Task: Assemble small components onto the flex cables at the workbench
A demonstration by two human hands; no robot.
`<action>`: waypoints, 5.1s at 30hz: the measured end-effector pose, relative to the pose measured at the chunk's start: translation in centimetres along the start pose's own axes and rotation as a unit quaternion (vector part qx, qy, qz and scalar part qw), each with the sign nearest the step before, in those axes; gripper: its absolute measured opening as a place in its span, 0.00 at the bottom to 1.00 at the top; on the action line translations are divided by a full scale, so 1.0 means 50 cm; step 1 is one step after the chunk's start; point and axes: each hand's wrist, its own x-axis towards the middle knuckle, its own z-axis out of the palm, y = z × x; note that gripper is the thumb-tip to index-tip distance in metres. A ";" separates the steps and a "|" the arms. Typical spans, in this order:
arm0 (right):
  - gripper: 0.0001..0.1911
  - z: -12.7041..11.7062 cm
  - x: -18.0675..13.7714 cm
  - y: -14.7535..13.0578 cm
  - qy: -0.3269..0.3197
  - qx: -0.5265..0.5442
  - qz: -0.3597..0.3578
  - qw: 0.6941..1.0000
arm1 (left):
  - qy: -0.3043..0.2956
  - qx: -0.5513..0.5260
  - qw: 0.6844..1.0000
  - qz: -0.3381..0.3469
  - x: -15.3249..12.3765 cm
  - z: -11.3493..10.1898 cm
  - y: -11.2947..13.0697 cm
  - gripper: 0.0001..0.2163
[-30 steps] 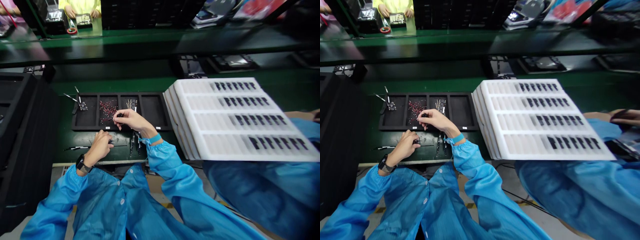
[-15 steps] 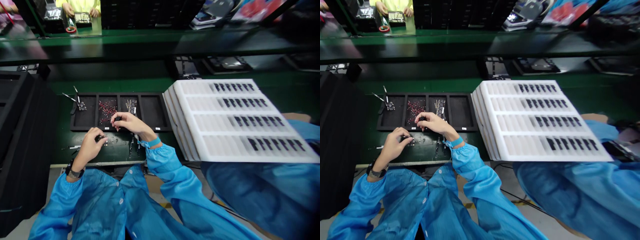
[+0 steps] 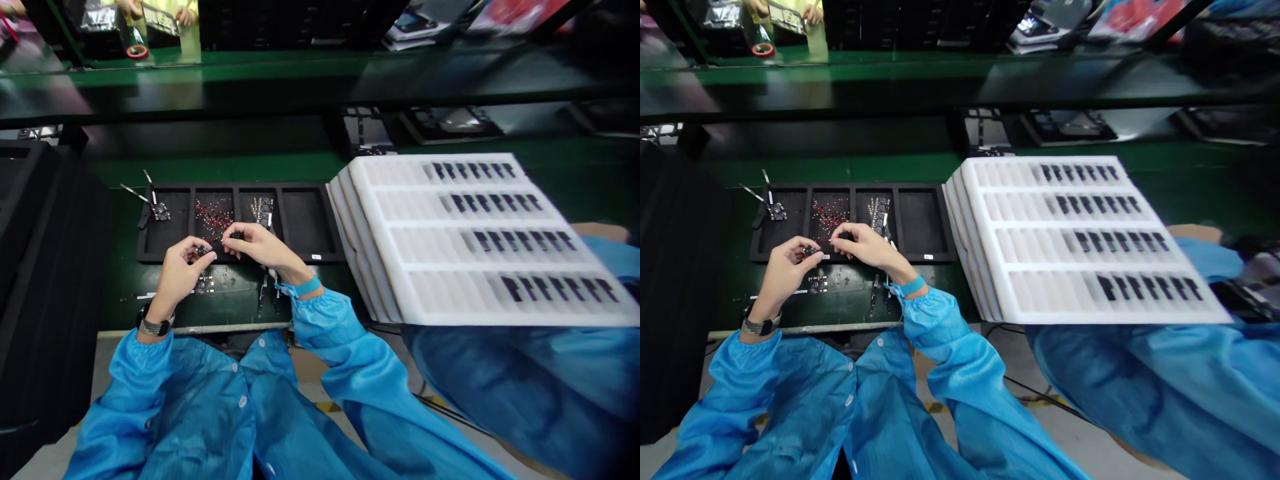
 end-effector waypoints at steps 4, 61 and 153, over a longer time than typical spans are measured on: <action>0.13 0.000 0.000 0.005 0.004 -0.020 -0.007 1.000 | -0.003 -0.015 1.000 0.008 0.009 0.006 0.007 0.15; 0.10 -0.007 -0.008 0.000 0.079 -0.120 -0.052 0.988 | -0.056 -0.204 0.975 -0.066 0.078 0.030 -0.004 0.17; 0.05 0.001 0.089 0.013 0.041 -0.332 -0.056 0.941 | 0.146 -0.437 0.887 -0.031 0.103 -0.141 -0.036 0.08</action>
